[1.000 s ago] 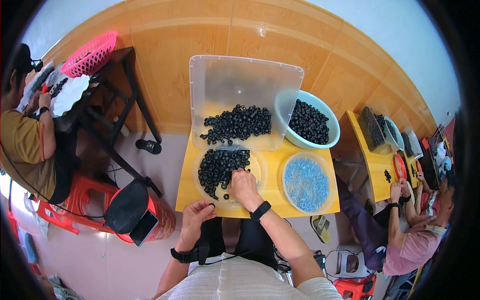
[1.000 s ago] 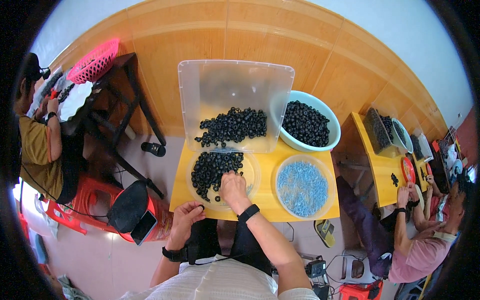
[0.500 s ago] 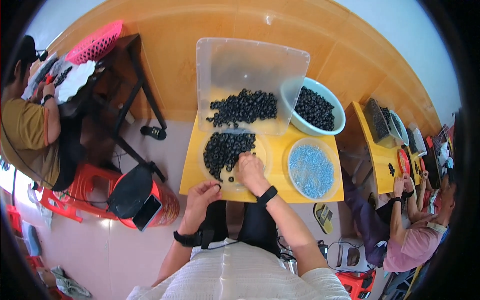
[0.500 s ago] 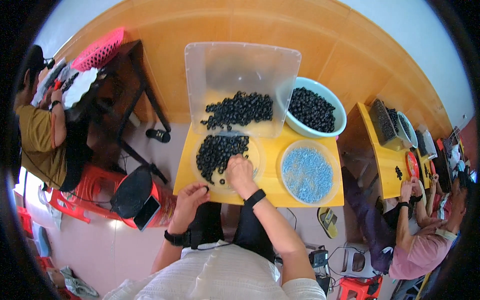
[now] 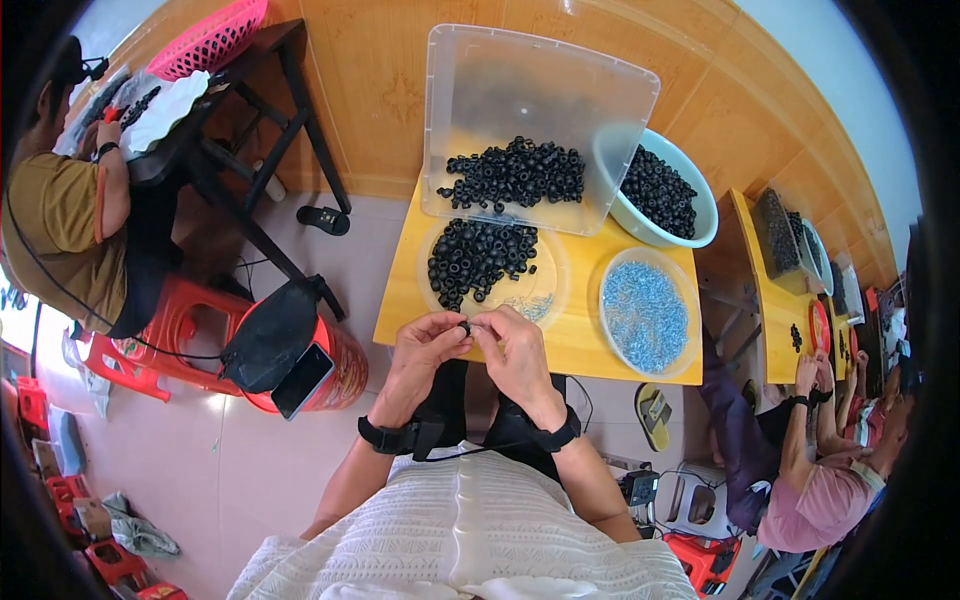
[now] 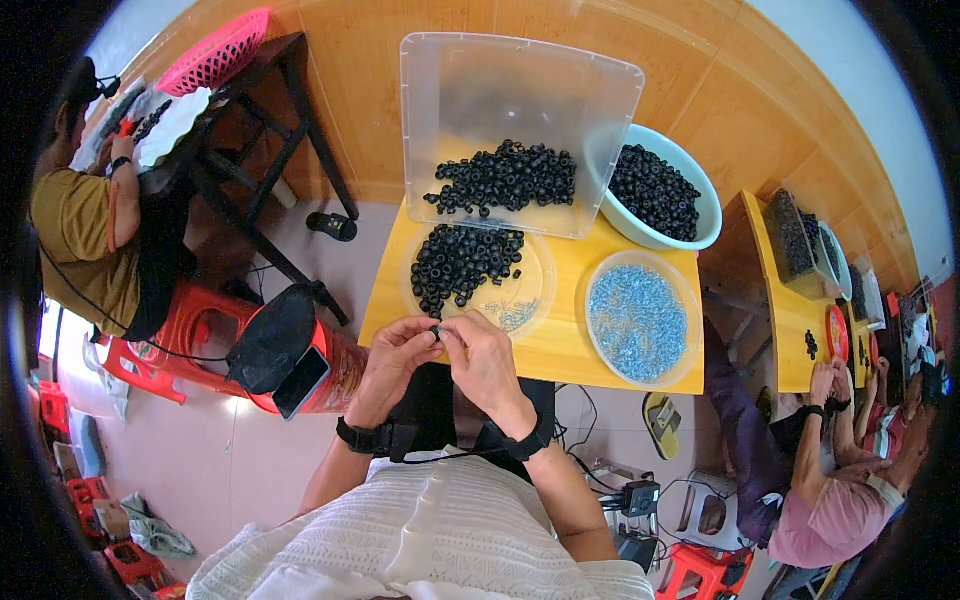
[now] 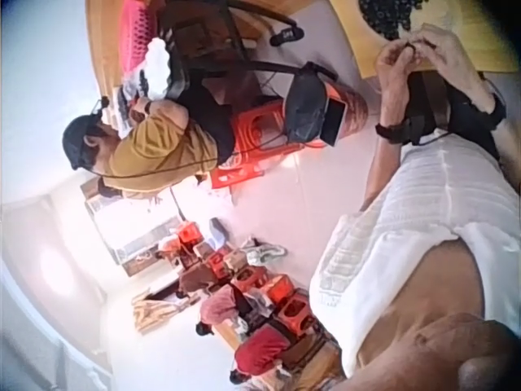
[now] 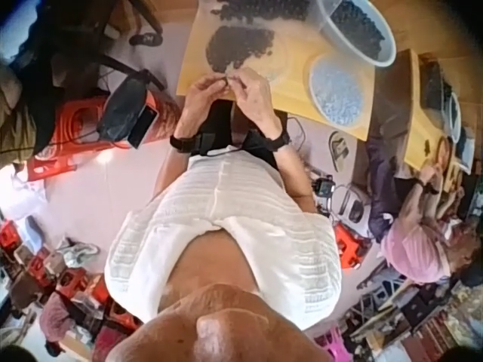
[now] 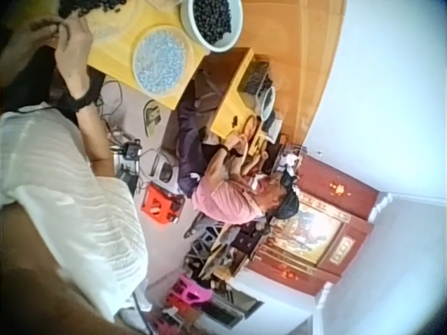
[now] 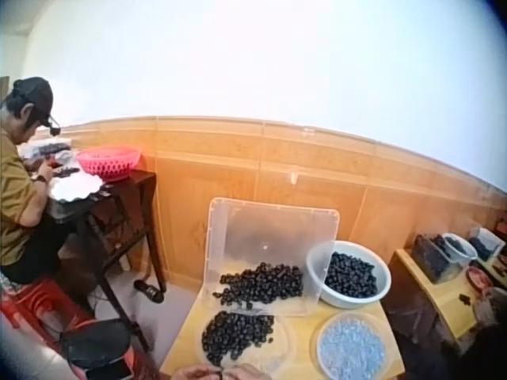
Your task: Sorting small black plastic or rubber components and placing them into containers or onto a small tray.
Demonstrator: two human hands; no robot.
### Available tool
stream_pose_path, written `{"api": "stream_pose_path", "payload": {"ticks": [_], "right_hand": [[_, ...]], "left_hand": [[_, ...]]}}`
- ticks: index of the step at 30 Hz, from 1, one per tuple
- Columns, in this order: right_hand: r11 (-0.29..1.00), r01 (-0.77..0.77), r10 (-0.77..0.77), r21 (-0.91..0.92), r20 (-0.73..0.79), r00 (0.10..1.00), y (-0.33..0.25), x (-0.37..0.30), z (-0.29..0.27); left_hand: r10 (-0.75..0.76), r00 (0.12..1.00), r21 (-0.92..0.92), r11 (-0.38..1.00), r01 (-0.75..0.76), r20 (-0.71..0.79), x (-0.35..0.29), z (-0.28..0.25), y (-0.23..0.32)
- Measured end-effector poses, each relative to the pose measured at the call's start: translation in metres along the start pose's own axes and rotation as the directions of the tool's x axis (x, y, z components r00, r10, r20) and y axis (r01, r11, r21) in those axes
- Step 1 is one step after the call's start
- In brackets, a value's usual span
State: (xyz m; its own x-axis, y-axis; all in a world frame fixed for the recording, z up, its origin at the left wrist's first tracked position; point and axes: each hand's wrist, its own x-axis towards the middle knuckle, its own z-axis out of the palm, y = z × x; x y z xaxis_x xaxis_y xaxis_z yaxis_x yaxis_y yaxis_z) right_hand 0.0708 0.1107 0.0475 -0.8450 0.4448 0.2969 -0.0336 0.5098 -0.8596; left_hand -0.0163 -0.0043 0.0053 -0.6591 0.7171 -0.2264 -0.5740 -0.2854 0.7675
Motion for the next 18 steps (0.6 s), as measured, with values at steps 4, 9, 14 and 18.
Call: {"api": "stream_pose_path", "payload": {"ticks": [4, 9, 14, 18], "right_hand": [[0.945, 0.176, -0.194, -0.277, -0.042, 0.980, -0.003, -0.008, 0.004], [0.914, 0.193, -0.214, -0.358, -0.020, 0.977, -0.005, -0.013, 0.004], [0.918, 0.159, -0.160, -0.363, 0.029, 0.987, -0.008, -0.017, 0.001], [0.981, 0.077, -0.093, -0.179, -0.086, 0.992, -0.005, -0.017, 0.004]], "left_hand": [[0.018, 1.000, 0.024, 1.000, -0.019, 0.004, -0.001, -0.002, -0.002], [0.025, 0.997, 0.134, 0.990, -0.034, 0.070, -0.006, -0.009, 0.002], [0.040, 0.993, 0.152, 0.987, -0.057, 0.114, -0.008, -0.008, 0.000], [0.017, 0.993, 0.139, 0.990, -0.034, 0.120, -0.008, -0.009, 0.001]]}}
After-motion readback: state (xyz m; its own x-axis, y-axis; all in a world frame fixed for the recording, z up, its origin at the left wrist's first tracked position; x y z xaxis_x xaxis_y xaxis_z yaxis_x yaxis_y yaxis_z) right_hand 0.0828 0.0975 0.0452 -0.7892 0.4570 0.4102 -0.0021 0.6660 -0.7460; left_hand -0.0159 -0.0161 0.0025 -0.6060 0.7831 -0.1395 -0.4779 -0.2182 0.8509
